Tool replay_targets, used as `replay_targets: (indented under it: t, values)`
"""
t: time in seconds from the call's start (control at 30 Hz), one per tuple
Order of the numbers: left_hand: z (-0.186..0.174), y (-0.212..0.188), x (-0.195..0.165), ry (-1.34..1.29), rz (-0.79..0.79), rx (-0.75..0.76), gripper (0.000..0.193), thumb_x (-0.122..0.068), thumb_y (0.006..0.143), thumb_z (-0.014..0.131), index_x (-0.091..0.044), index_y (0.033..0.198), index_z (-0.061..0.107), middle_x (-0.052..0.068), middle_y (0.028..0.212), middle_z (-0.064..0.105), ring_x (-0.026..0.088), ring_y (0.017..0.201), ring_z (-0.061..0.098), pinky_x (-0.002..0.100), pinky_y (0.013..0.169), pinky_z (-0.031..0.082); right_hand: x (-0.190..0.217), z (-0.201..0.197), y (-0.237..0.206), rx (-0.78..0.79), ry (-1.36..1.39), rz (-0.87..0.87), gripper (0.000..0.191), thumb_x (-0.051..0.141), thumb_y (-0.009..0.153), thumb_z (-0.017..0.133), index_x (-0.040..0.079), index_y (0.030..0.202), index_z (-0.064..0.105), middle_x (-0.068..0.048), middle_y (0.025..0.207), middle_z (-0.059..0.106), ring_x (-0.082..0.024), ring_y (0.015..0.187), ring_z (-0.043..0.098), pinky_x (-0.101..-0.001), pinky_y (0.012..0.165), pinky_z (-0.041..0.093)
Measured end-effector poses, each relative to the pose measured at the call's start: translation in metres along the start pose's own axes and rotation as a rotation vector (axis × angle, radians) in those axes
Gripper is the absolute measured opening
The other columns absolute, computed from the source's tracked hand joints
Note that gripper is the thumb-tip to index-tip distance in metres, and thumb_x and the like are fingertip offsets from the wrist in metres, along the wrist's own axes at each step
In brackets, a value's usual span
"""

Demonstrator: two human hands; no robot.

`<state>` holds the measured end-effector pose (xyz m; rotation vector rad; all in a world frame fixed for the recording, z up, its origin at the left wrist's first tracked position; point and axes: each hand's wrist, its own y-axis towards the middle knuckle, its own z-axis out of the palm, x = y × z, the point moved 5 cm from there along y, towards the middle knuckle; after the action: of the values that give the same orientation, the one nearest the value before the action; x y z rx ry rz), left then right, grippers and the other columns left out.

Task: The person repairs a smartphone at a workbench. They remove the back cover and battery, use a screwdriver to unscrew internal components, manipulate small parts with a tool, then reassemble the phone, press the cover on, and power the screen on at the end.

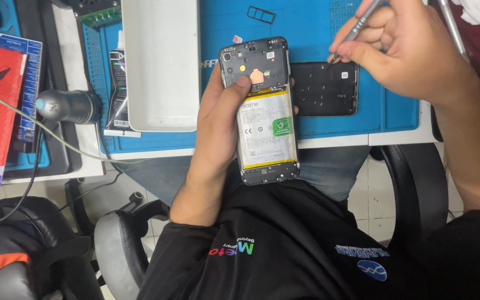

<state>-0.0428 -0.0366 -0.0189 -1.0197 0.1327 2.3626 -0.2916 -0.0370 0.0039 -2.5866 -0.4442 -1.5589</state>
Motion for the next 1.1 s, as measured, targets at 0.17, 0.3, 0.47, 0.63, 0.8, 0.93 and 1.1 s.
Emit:
replay_targets:
  t: [0.17, 0.3, 0.47, 0.63, 0.8, 0.93, 1.1]
  values:
    - [-0.001, -0.001, -0.001, 0.004, -0.017, -0.018, 0.044, -0.014, 0.105, 0.04, 0.003, 0.145, 0.037, 0.03, 0.12, 0.066, 0.04, 0.097, 0.073, 0.049, 0.086, 0.063, 0.002, 0.003, 0.006, -0.014, 0.019, 0.033, 0.033, -0.012, 0.103, 0.054, -0.004, 0.126, 0.032, -0.027, 0.11, 0.067, -0.03, 0.102, 0.072, -0.0357, 0.09, 0.062]
    - [0.0, -0.002, -0.001, 0.026, -0.035, -0.025, 0.044, -0.013, 0.104, 0.04, 0.004, 0.145, 0.039, 0.028, 0.12, 0.067, 0.037, 0.101, 0.073, 0.049, 0.088, 0.064, 0.0, 0.001, 0.004, -0.012, 0.009, -0.022, 0.032, -0.014, 0.107, 0.053, -0.005, 0.13, 0.032, -0.027, 0.115, 0.067, -0.03, 0.105, 0.072, -0.0366, 0.094, 0.062]
    - [0.002, -0.001, -0.002, 0.045, -0.035, -0.012, 0.043, -0.012, 0.105, 0.04, 0.004, 0.145, 0.04, 0.026, 0.119, 0.067, 0.036, 0.099, 0.073, 0.048, 0.087, 0.064, -0.002, -0.003, 0.004, 0.005, 0.003, -0.047, 0.032, -0.015, 0.106, 0.054, -0.005, 0.129, 0.034, -0.027, 0.11, 0.066, -0.029, 0.099, 0.072, -0.0372, 0.092, 0.063]
    - [0.002, -0.001, -0.001, 0.043, -0.047, -0.004, 0.044, -0.011, 0.105, 0.04, 0.003, 0.146, 0.039, 0.025, 0.118, 0.068, 0.036, 0.096, 0.074, 0.046, 0.085, 0.064, 0.003, -0.002, 0.004, 0.021, -0.037, -0.034, 0.032, -0.015, 0.107, 0.051, -0.005, 0.13, 0.032, -0.026, 0.113, 0.067, -0.03, 0.104, 0.073, -0.0372, 0.093, 0.063]
    - [0.001, -0.001, 0.001, 0.052, -0.052, -0.014, 0.046, -0.011, 0.105, 0.041, 0.002, 0.149, 0.037, 0.024, 0.119, 0.067, 0.035, 0.096, 0.074, 0.045, 0.085, 0.064, 0.003, -0.002, 0.003, 0.004, -0.078, 0.006, 0.033, -0.014, 0.104, 0.051, -0.003, 0.128, 0.031, -0.026, 0.108, 0.067, -0.03, 0.099, 0.072, -0.0379, 0.089, 0.062]
    - [0.0, -0.001, 0.003, 0.055, -0.05, -0.012, 0.046, -0.012, 0.106, 0.041, 0.001, 0.15, 0.036, 0.023, 0.121, 0.067, 0.034, 0.099, 0.074, 0.044, 0.086, 0.064, 0.001, -0.003, 0.002, -0.006, -0.016, 0.031, 0.033, -0.014, 0.104, 0.051, -0.002, 0.128, 0.031, -0.025, 0.107, 0.066, -0.029, 0.099, 0.071, -0.0385, 0.09, 0.062]
    - [-0.001, 0.0, 0.004, 0.179, 0.008, -0.004, 0.046, -0.01, 0.108, 0.043, 0.001, 0.152, 0.036, 0.02, 0.129, 0.063, 0.027, 0.11, 0.07, 0.04, 0.097, 0.059, 0.014, -0.002, 0.005, 0.005, 0.036, -0.036, 0.026, -0.014, 0.109, 0.049, -0.003, 0.13, 0.038, -0.029, 0.107, 0.064, -0.033, 0.1, 0.071, -0.041, 0.091, 0.063]
